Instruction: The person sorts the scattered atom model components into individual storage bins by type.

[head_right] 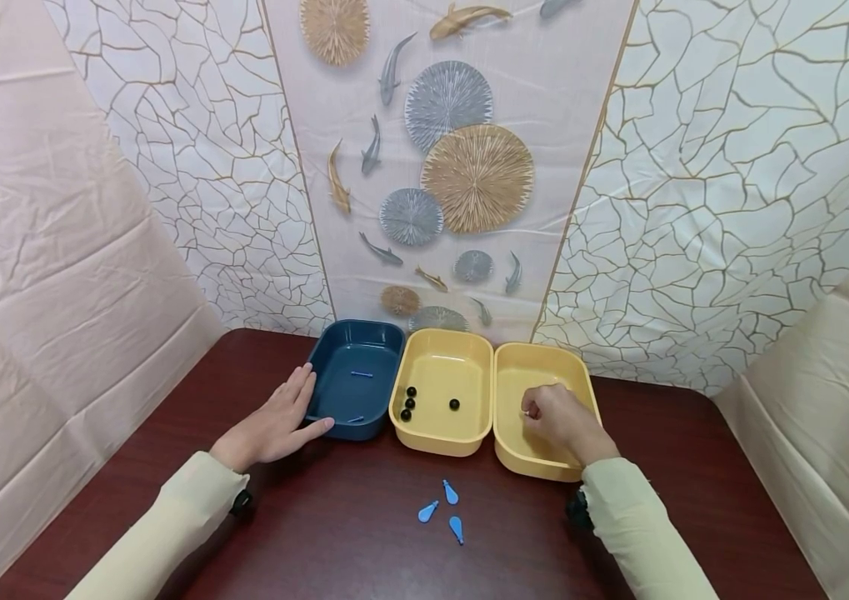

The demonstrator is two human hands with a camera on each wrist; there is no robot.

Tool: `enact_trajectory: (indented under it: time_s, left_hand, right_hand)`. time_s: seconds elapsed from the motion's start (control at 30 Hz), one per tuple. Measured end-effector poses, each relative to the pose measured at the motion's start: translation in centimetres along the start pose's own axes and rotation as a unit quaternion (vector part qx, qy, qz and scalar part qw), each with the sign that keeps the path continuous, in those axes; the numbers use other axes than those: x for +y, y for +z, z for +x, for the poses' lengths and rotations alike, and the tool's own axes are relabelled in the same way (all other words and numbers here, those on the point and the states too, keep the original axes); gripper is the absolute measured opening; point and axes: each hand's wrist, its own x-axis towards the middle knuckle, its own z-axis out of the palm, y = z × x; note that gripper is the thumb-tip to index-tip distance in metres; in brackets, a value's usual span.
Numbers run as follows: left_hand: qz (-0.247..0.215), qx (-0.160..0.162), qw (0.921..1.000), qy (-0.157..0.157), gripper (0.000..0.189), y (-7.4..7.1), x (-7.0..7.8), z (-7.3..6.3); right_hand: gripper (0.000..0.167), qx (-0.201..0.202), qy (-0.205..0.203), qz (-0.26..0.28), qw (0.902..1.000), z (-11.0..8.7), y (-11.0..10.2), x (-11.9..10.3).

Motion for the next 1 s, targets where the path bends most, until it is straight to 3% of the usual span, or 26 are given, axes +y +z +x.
enact_trajectory:
  time_s: [0.3,0.63,1.0]
  left_hand:
    - [-0.004,0.002,1.0000,0.001,0.100,0.1,-0.1,0.0]
    - [-0.007,0.003,1.0000,0.003,0.100,0.1,-0.2,0.0]
    - [-0.010,0.001,0.9999,0.004,0.101,0.1,-0.2,0.1]
  right_hand:
    - [0.009,-0.035,0.009,0.001,0.9993,-0.3,0.6,0.2]
    - [0.011,-0.054,-0.005,-0.001,0.9985,-0.6,-2.4,-2.0]
    - [0.013,-0.045,-0.092,-0.036,0.9941,-1.8,-5.0,-7.0]
